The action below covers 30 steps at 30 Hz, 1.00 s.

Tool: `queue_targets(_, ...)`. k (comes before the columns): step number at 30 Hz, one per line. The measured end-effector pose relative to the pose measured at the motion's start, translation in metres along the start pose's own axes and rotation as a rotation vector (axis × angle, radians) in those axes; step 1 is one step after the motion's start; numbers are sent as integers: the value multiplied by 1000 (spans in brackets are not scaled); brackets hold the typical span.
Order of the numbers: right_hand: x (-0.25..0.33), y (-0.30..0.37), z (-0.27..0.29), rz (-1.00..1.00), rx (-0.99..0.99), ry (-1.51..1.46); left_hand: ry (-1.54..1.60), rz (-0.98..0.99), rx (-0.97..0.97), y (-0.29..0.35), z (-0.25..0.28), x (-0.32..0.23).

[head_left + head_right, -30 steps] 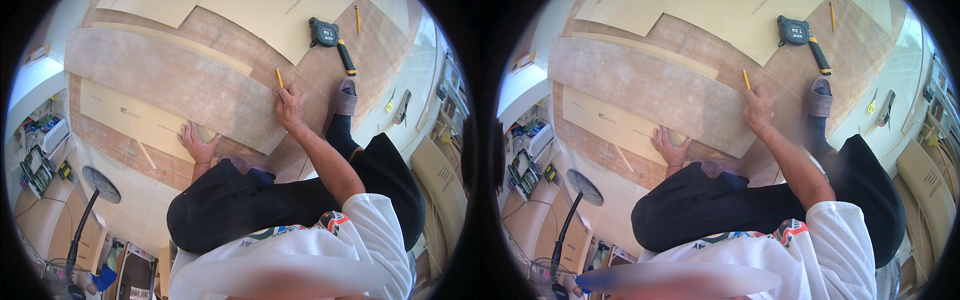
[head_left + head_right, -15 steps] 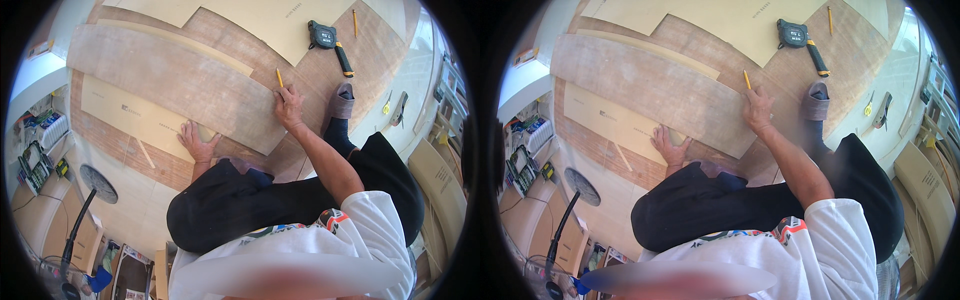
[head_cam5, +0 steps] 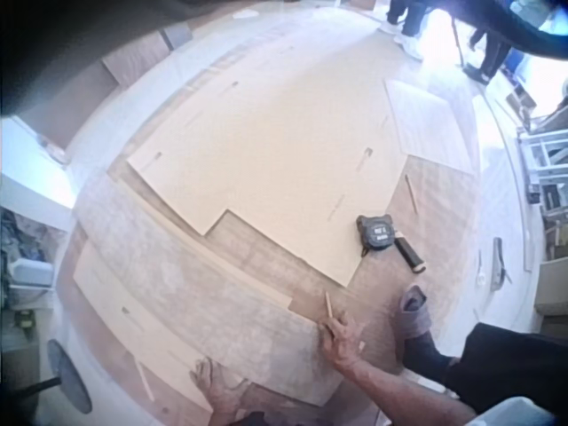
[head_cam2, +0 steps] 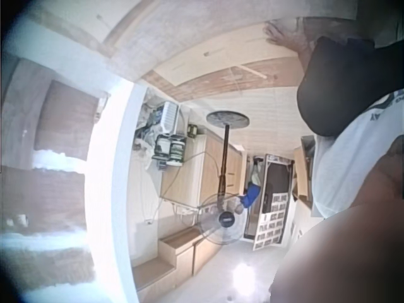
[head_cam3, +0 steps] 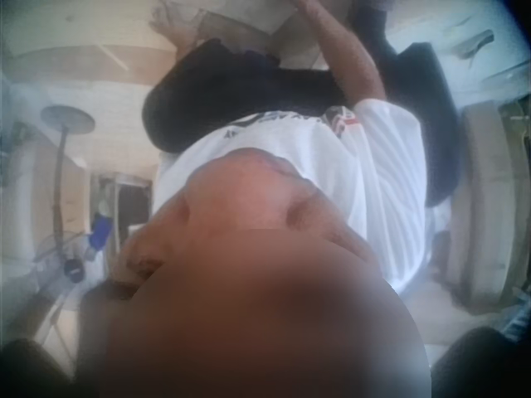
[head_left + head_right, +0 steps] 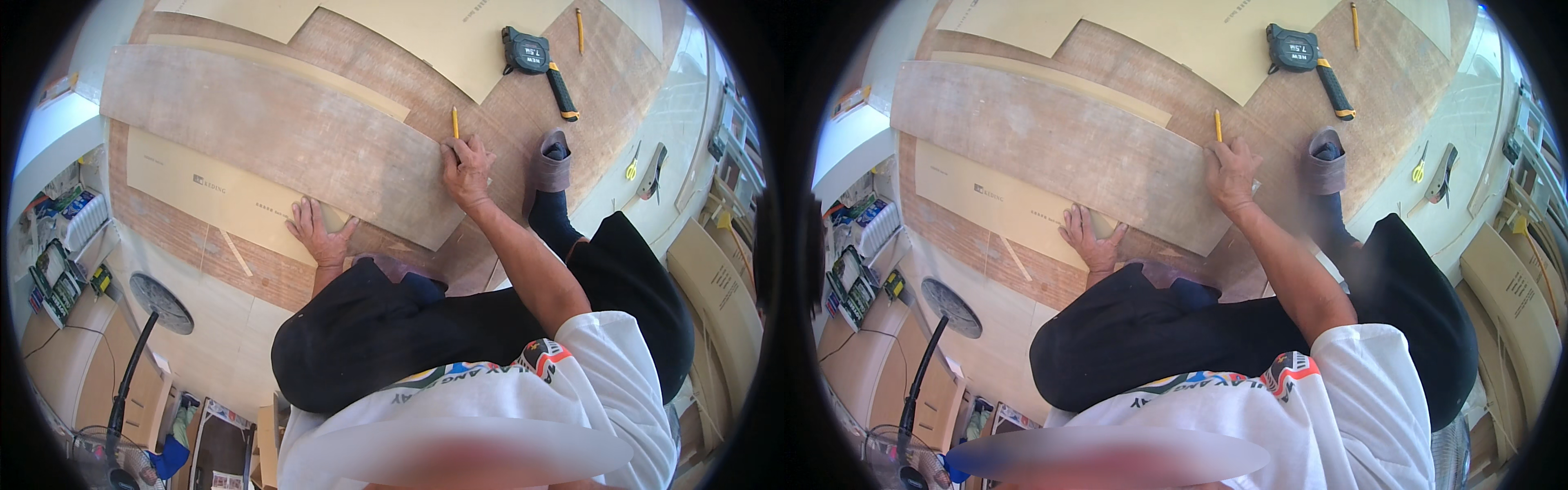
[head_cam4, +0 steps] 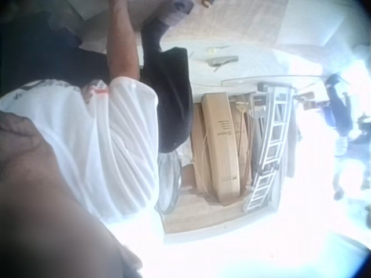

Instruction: The person measures and marks a laminate flooring plank using a tape measure and pencil, then cuts it with a utility knife. The person repeats this process for another plank, measuring, marking, and cutting to size.

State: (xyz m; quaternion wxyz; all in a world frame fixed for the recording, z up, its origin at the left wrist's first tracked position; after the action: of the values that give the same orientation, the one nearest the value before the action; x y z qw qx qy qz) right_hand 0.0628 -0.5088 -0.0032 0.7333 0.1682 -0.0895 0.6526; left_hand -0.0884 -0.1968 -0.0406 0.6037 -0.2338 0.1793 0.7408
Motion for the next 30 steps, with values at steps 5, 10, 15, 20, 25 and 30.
queue_targets(5, 4, -2, 3, -30, 9, -19, -5, -1, -11, 0, -1, 1)
queue_targets(10, 1, -1, 1, -52, 44, 11, 5, 9, -12, 1, -1, 2)
queue_targets(15, -4, 4, -8, -22, -16, 54, 35, 26, 21, -4, -1, -4)
queue_targets(20, 11, 4, 4, 48, -107, -94, 42, 85, 118, -8, 20, -12)
queue_targets(25, 80, -36, 26, 455, -183, -153, 265, 310, -80, -63, 55, 15)
queue_targets(30, 179, -145, -8, 578, -253, -111, 140, 225, -315, -195, 77, 65)
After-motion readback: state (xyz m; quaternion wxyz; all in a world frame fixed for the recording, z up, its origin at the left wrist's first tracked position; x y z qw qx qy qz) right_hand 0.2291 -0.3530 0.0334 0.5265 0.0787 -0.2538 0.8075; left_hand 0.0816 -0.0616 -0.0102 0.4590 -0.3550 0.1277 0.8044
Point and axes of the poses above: each hand's wrist, its own y-axis away from the middle knuckle, its own z-axis out of the back of the hand, x = y × z, the point moved 3 cm from there along -y, towards the middle knuckle, and after that the axes turned 13 degrees about y, right-handed, at the moved point
